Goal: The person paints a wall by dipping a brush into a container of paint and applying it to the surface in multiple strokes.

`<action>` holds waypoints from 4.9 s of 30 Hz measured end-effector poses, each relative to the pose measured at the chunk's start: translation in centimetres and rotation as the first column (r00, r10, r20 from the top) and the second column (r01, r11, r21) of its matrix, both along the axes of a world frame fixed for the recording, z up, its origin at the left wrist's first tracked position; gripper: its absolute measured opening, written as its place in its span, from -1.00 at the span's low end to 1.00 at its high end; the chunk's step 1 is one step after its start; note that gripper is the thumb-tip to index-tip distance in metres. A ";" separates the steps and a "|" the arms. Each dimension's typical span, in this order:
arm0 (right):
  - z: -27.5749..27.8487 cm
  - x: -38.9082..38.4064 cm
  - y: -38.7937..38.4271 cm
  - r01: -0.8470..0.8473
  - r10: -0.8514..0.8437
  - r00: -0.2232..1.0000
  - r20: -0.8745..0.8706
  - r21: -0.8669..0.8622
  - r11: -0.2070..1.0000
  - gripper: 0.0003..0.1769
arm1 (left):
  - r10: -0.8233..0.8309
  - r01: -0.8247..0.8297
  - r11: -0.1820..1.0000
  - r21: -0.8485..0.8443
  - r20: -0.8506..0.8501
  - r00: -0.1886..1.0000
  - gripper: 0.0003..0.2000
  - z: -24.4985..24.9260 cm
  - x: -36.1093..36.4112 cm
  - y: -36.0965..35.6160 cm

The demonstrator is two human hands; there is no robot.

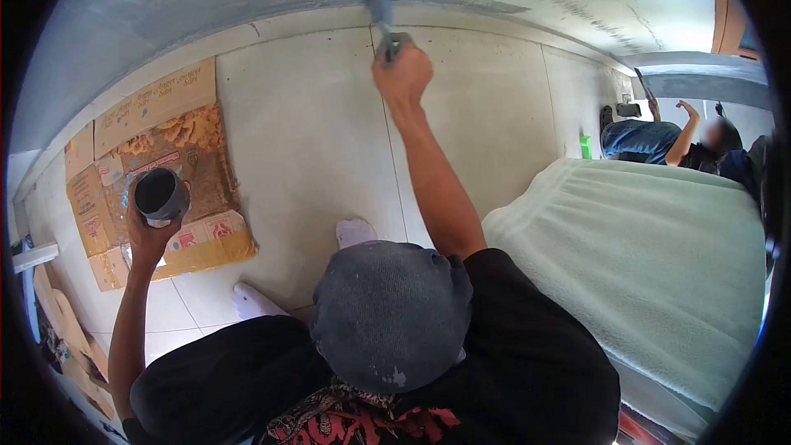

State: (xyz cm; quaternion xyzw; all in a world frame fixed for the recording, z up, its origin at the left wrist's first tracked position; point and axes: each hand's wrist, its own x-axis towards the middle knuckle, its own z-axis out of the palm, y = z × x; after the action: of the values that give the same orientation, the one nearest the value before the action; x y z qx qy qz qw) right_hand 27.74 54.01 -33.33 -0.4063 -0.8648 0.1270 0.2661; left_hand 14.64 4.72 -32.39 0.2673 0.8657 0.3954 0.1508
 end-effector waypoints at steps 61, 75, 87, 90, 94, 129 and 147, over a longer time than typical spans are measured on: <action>8.8 -6.8 -9.3 -0.537 0.552 0.834 0.000 0.229 0.812 -0.78 | -0.010 0.020 0.998 0.054 -0.183 0.983 -0.16 4.0 0.5 1.0; 12.8 10.6 9.8 0.319 -0.360 0.929 0.080 0.317 0.893 -0.75 | 0.015 -0.004 0.991 0.133 -0.087 0.996 -0.19 3.3 -0.2 0.8; 12.3 -1.2 -4.2 -0.155 0.175 0.981 -0.083 0.202 0.967 -0.79 | -0.010 0.022 0.995 0.094 -0.124 0.992 -0.11 3.2 0.4 1.0; 12.8 -0.9 -5.8 -0.277 0.283 0.959 -0.018 0.144 0.950 -0.80 | -0.018 0.030 0.995 0.096 -0.122 0.992 -0.08 3.0 0.5 0.9; 13.7 3.1 -3.3 -0.227 0.244 0.967 -0.073 0.186 0.956 -0.85 | 0.003 0.018 0.994 0.111 -0.186 0.983 -0.06 1.9 0.2 0.1; 12.7 1.2 2.1 -0.180 0.170 0.984 0.059 0.352 0.918 -0.79 | 0.057 -0.032 0.980 0.194 -0.123 0.991 -0.24 3.7 -0.8 -0.9; 38.1 0.7 4.9 -0.346 -0.024 0.556 -0.831 -0.258 0.902 -0.74 | -0.342 0.355 0.919 0.171 -0.104 0.934 -0.16 14.0 -10.2 11.1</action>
State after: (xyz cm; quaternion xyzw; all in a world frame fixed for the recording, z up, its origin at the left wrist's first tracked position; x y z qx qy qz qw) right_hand 28.42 58.91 4.78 -0.2627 -0.6324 0.4949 0.5349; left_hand 4.41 15.84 -18.38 0.4442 0.7682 0.4317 0.1616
